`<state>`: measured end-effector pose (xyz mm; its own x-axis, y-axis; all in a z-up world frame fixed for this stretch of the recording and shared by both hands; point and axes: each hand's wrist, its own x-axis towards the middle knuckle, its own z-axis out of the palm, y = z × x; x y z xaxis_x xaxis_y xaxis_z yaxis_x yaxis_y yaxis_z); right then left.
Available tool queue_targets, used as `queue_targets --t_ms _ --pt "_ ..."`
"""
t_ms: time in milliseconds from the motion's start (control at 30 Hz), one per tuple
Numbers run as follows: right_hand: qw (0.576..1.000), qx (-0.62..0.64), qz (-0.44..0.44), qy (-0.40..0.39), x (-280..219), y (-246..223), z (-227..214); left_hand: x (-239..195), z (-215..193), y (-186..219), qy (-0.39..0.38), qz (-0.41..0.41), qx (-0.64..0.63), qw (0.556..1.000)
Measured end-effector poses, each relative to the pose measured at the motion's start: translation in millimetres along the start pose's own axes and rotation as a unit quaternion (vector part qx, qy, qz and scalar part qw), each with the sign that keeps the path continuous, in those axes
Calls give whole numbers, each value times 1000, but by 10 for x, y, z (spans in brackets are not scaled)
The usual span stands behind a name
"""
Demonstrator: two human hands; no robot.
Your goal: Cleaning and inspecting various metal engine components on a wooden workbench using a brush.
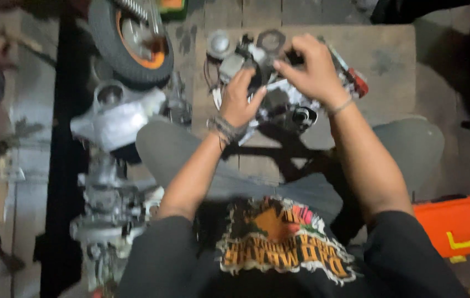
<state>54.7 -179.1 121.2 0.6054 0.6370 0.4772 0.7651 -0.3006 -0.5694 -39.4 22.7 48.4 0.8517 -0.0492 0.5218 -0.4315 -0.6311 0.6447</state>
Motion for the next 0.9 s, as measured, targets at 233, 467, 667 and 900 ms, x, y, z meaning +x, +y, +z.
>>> queue_targets --t_ms 233,467,667,900 --pt "1000 24 -16 -2 302 107 80 5 -296 78 36 -27 -11 999" --pt "995 -45 -34 -82 562 9 80 -118 -467 43 31 -84 -84 992" --pt "990 6 -37 -139 617 -205 94 -134 -691 184 20 -63 -88 994" --pt "982 93 -2 -164 601 -258 72 -218 -722 85 -28 1 14 1000"
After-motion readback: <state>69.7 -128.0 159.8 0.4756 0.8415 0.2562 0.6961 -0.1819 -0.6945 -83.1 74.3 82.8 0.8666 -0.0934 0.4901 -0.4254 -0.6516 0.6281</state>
